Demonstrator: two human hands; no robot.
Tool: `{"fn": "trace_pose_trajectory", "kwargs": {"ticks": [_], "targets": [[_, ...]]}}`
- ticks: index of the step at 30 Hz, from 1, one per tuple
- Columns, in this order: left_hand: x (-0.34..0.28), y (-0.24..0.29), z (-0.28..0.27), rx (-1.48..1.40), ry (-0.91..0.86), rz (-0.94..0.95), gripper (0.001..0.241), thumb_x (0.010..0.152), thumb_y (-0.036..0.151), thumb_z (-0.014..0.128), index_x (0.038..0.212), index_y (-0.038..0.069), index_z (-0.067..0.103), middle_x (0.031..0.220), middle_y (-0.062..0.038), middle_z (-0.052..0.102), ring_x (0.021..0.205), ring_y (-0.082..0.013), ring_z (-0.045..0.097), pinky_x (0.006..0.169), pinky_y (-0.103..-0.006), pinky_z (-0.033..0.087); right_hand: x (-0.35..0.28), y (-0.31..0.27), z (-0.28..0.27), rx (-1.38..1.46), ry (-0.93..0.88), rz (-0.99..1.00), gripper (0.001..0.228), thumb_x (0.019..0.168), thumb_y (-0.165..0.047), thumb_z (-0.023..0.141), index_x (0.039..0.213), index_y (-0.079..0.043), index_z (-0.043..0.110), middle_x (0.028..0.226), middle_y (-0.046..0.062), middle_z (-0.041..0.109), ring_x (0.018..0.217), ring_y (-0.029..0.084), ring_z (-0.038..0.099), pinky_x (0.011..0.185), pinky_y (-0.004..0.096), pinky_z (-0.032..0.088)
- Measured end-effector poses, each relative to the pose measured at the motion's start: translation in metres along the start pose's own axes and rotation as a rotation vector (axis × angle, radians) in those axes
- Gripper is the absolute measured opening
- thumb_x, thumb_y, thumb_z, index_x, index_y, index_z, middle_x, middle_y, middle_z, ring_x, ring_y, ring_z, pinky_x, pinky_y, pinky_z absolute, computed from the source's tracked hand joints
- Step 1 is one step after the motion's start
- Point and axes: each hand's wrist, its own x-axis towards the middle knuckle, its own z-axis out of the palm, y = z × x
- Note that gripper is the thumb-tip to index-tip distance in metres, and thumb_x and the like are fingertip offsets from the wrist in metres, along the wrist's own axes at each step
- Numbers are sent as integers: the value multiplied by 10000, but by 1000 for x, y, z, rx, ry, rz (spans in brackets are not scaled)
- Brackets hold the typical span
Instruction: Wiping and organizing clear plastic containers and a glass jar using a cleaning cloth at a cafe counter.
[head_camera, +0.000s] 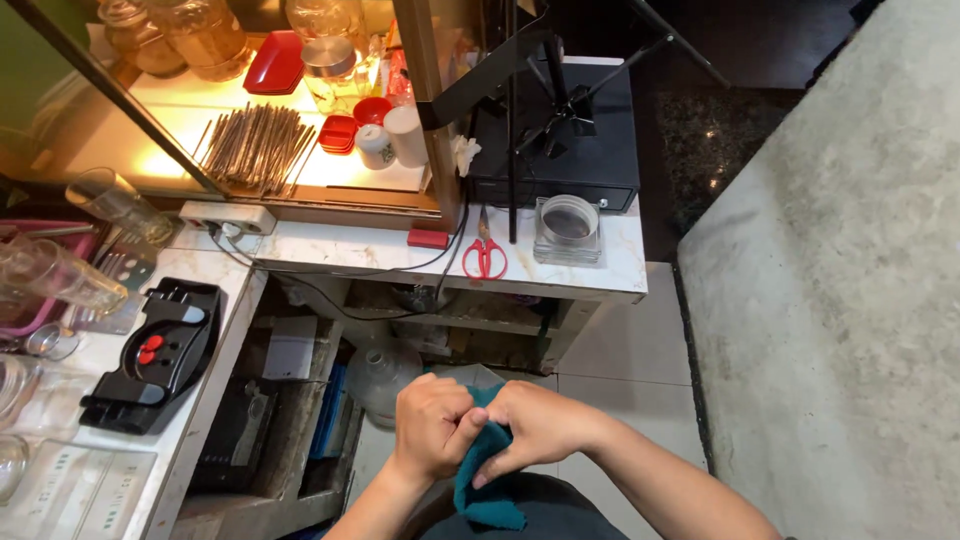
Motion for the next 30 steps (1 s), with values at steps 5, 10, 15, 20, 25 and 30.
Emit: {"fn": "trace_pose_trajectory", "kwargs": {"ticks": [5,10,15,20,25,30], "targets": [[-10,-7,-1,-216,-5,-78,569,1024,412,492,559,84,456,552,-74,470,536,-294,501,559,-399,365,-2,12,4,144,-131,47,445,811,-450,878,809,-43,698,643,75,628,601,164,520,574,329,461],[-9,-11,-13,-495,-56,-204,693,1056,485,365,493,91,448,452,-30,486,462,-210,504,537,-370,384,-8,6,-9,77,-132,-69,440,837,-426,867,820,-34,666,694,63,642,584,163,541,576,315,458],[-31,-38,-6,-819,84,-336,813,1093,541,241,450,89,449,464,-36,413,502,-184,412,527,-327,310,-2,9,-5,244,20,-222,334,863,-314,839,823,-28,672,724,82,650,651,179,610,595,330,469],[-44,-47,2,-1379,248,-374,815,1084,607,174,480,117,416,474,-46,420,563,-225,377,741,-370,354,9,25,29,314,523,-311,416,873,-415,621,773,-11,605,679,88,579,608,202,575,588,366,473],[-43,-34,-14,-1507,237,-309,823,1033,673,196,488,98,420,474,-46,404,579,-214,358,754,-373,337,11,48,44,195,633,-491,495,928,-507,512,817,-28,570,748,116,555,689,294,558,651,404,452],[-49,-40,-2,-1574,246,-225,765,1091,567,244,500,105,398,480,-38,386,572,-200,348,698,-371,332,2,42,39,76,624,-559,497,982,-476,512,791,-17,519,771,140,530,736,341,524,712,442,432]]}}
